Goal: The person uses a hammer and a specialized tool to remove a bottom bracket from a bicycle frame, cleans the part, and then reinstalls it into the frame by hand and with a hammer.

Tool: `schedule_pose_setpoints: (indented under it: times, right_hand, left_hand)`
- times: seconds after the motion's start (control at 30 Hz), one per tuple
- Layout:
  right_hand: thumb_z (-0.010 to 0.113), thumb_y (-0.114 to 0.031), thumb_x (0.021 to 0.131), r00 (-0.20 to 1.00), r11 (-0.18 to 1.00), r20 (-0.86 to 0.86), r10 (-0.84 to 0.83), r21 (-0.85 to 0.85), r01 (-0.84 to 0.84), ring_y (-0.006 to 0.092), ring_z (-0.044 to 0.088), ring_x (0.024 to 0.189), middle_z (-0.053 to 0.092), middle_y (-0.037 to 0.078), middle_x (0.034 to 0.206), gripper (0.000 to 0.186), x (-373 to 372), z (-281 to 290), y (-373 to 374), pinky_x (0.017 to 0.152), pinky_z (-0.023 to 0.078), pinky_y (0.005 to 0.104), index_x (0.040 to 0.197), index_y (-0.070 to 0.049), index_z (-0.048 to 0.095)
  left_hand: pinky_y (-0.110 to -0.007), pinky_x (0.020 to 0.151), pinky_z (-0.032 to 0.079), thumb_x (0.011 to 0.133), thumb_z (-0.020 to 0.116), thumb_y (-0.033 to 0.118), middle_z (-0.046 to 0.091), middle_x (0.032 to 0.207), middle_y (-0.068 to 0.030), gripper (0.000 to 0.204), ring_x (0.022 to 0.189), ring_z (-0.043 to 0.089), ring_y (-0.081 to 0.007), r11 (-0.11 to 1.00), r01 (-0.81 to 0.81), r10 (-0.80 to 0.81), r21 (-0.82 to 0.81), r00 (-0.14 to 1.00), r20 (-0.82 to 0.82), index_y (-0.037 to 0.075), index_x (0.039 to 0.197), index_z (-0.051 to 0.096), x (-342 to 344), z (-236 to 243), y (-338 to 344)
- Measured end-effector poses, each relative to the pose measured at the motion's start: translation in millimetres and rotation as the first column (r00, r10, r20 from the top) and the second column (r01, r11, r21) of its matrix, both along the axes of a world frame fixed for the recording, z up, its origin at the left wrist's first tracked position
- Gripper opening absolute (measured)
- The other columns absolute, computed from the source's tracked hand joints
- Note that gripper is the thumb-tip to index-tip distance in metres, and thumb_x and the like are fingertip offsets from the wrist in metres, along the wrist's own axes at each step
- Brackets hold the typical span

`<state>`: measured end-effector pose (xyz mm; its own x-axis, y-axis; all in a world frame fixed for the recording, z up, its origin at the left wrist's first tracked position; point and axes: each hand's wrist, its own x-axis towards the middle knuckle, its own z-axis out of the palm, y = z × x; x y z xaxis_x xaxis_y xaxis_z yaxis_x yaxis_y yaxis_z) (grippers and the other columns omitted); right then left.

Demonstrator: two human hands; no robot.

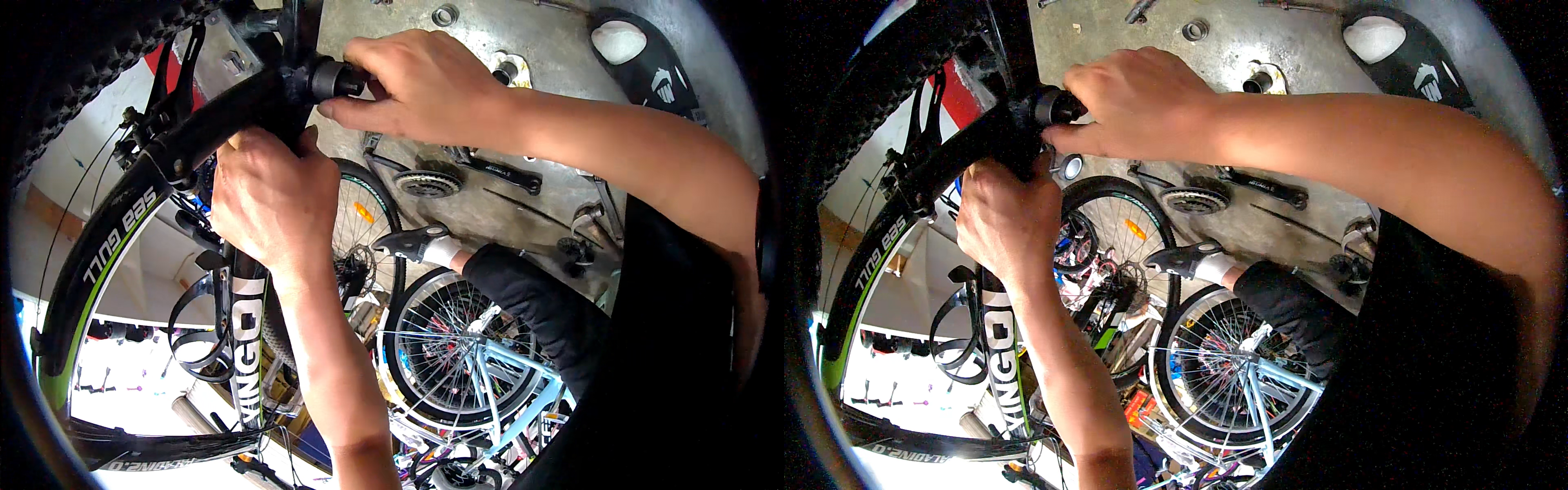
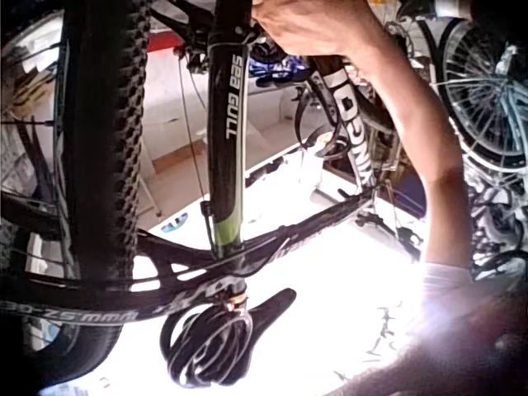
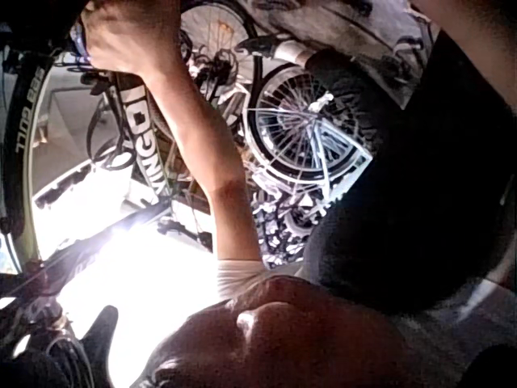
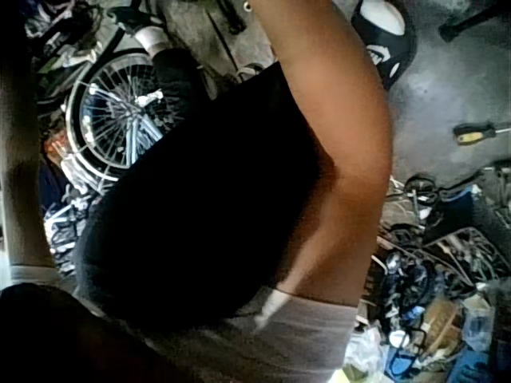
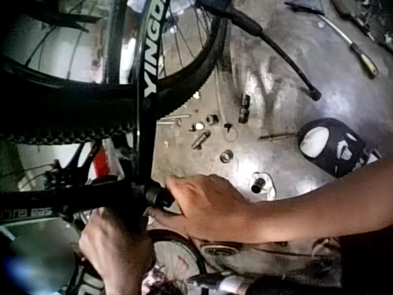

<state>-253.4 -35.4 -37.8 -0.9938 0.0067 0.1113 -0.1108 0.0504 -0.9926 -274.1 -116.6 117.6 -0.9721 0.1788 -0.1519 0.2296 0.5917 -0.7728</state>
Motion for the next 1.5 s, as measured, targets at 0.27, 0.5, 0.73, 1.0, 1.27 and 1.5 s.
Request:
schedule_pose_setpoints:
  times: [0.27,0.5,0.73,1.0,1.27,1.5]
  right_hand:
    - [0.068,-0.044,0.085,0.935,0.962,0.248,0.252,-0.168,-0.215,0.0257,0.053,0.049,0.055,0.015,0.056,0.047,4,7,20,0.053,0.043,0.0379,0.075,0.001,0.064]
    - [0.071,-0.039,0.085,0.927,0.958,0.253,0.276,-0.148,-0.245,0.0237,0.057,0.054,0.059,0.012,0.062,0.04,27,-2,29,0.055,0.043,0.0363,0.081,-0.001,0.064]
    - [0.074,-0.038,0.085,0.971,0.981,0.164,0.176,-0.105,-0.16,0.0281,0.061,0.055,0.061,0.012,0.061,0.04,13,4,18,0.053,0.045,0.0373,0.075,-0.002,0.061]
    - [0.069,-0.046,0.088,0.986,0.99,0.084,0.142,-0.012,-0.142,0.0378,0.066,0.064,0.064,0.018,0.065,0.047,0,10,13,0.061,0.051,0.046,0.075,-0.001,0.062]
    - [0.066,-0.042,0.092,0.996,0.996,0.024,0.088,0.022,-0.088,0.0401,0.063,0.062,0.061,0.02,0.064,0.046,3,7,7,0.059,0.049,0.0465,0.078,0.001,0.058]
    - [0.062,-0.044,0.095,0.991,0.992,0.051,0.125,-0.01,-0.124,0.042,0.063,0.063,0.059,0.022,0.063,0.048,3,7,7,0.061,0.049,0.048,0.079,0.002,0.058]
  left_hand:
    - [-0.044,0.066,0.056,0.071,0.083,0.029,0.068,0.082,-0.0157,0.034,0.076,0.07,-0.0345,1.0,0.007,-0.007,-0.019,1.0,-0.02,0.002,0.083,0.066,1,0,1]
    - [-0.048,0.064,0.055,0.07,0.083,0.033,0.069,0.083,-0.0182,0.038,0.077,0.07,-0.0389,0.999,0.017,-0.017,0.045,1.0,-0.015,0.002,0.083,0.066,1,-2,-5]
    - [-0.048,0.066,0.056,0.071,0.082,0.032,0.069,0.085,-0.0176,0.037,0.08,0.07,-0.0377,0.998,-0.042,0.042,0.036,0.999,-0.016,0.002,0.085,0.066,0,1,-3]
    - [-0.042,0.067,0.056,0.069,0.082,0.023,0.067,0.082,-0.0163,0.031,0.075,0.07,-0.0342,0.997,0.033,-0.032,0.076,0.999,-0.015,0.001,0.083,0.066,0,-1,-2]
    - [-0.047,0.065,0.056,0.071,0.082,0.033,0.068,0.085,-0.0174,0.037,0.079,0.07,-0.0367,0.999,-0.033,0.034,0.023,0.999,-0.011,0.001,0.083,0.067,0,-1,-3]
    - [-0.047,0.065,0.056,0.072,0.082,0.034,0.068,0.084,-0.0171,0.038,0.079,0.07,-0.0367,0.999,-0.035,0.035,0.033,0.999,0.003,0.001,0.084,0.067,0,0,-1]
